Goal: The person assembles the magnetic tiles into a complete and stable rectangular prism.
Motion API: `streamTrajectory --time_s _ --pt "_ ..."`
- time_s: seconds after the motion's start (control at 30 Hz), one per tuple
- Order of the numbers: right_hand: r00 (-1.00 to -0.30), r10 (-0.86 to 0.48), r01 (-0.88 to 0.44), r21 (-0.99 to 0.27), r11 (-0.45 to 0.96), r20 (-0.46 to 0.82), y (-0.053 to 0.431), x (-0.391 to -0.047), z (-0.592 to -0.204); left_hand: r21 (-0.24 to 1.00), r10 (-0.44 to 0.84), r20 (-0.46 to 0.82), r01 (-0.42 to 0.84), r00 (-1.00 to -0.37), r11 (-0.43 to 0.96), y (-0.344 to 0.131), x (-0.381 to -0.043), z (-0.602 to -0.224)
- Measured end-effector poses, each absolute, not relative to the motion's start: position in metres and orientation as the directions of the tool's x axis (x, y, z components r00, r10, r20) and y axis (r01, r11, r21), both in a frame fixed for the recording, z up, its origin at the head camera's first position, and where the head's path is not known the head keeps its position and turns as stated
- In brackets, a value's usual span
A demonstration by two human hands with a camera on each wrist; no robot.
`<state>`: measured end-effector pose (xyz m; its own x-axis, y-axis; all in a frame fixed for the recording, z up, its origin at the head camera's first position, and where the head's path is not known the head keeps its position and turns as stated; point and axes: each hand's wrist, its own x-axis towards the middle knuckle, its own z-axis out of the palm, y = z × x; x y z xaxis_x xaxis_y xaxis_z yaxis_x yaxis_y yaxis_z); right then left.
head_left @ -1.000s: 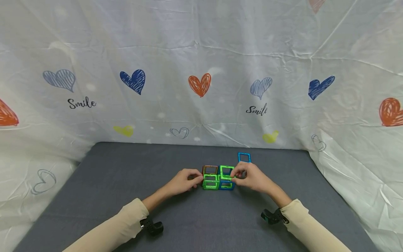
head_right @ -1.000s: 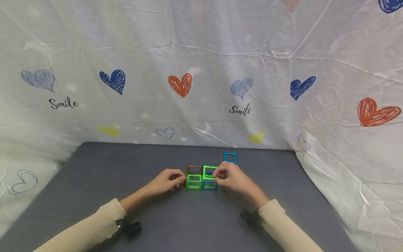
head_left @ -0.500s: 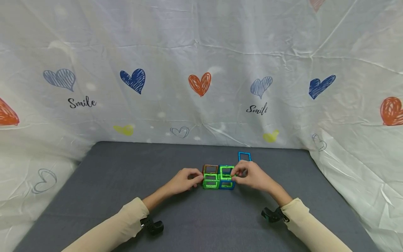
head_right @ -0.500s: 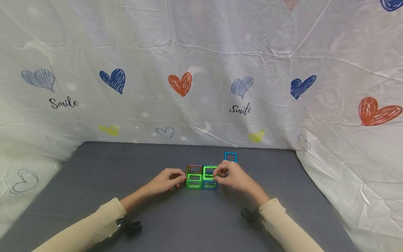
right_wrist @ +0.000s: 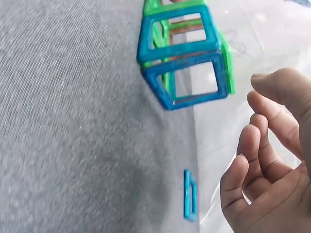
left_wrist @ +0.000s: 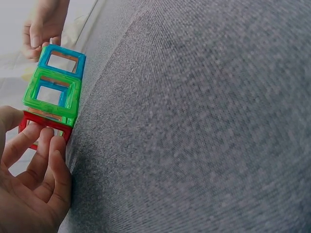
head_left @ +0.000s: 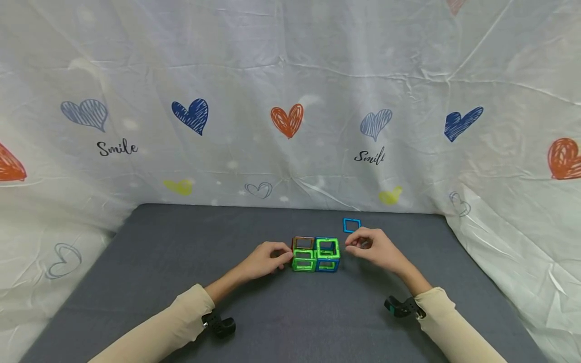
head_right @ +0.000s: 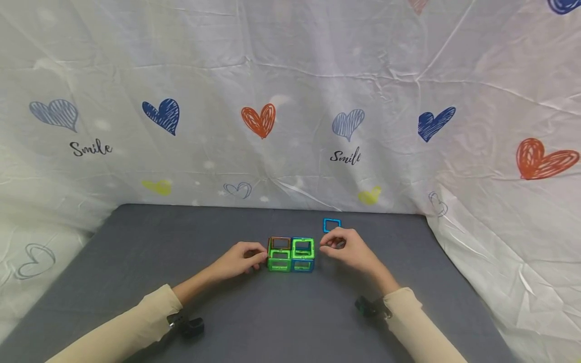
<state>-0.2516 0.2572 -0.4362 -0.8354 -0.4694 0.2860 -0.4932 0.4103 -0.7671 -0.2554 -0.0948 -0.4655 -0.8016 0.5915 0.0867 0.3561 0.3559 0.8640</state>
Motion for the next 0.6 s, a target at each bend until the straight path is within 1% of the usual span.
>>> streamTrajectory --time_s 0.6 --pt "-0.864 -0.416 -0.452 -0.799 0.396 0.282 0.284 -0.263 -0.458 0.864 0.590 0.082 0.353 -0.803 0.360 -0.095 -0.257 -0.467"
